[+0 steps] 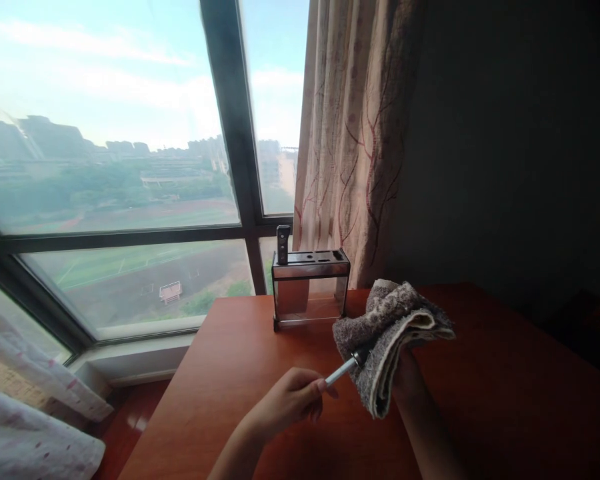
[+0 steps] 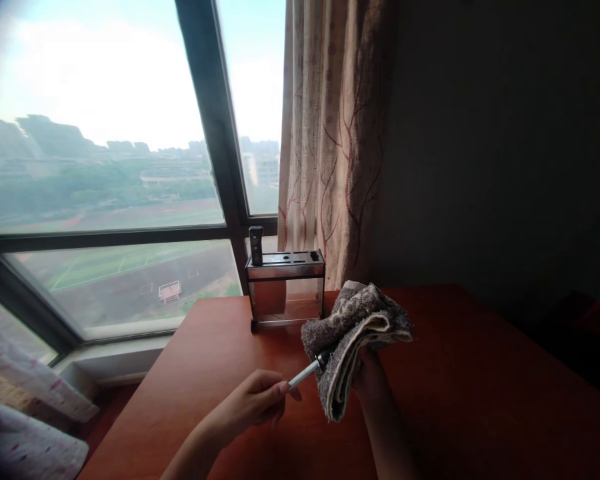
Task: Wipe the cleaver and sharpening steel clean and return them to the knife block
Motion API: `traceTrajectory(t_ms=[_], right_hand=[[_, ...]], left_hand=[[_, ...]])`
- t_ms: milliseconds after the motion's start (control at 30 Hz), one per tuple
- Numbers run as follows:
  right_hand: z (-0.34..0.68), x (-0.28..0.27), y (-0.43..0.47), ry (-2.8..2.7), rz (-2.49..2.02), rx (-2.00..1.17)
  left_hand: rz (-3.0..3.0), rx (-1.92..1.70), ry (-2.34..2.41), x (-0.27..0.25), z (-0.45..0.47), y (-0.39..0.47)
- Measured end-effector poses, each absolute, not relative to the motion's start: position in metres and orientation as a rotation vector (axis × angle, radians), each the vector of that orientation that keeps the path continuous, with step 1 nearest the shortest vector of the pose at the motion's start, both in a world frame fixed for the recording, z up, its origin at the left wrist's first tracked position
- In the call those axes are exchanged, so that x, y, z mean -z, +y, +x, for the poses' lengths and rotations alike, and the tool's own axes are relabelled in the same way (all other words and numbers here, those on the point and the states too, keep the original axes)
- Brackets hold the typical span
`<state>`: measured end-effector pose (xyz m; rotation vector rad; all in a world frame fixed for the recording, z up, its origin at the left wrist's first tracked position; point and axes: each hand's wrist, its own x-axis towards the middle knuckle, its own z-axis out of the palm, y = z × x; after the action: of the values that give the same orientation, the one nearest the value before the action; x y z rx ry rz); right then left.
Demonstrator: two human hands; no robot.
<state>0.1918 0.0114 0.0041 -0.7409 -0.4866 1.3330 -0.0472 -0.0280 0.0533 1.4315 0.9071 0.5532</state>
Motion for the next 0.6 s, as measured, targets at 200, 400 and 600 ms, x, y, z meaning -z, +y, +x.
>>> traceTrajectory(t_ms=[200,400,600], right_hand=[[0.180,-0.028,0.015,-0.349,-0.714,-1.329],[0.172,-0.039,0.018,-0.373,-0.800,-1.222],[0.177,-0.036,0.019,-0.356,-0.786,-1.223]], left_hand=[[1.891,-0.798,1.274,-0.047,-0.042,-0.026],[2.508,-1.054,1.685,-0.045,-0.049,-0.025],[2.562,-0.964,1.429,-0.048,-0.063,-0.022]])
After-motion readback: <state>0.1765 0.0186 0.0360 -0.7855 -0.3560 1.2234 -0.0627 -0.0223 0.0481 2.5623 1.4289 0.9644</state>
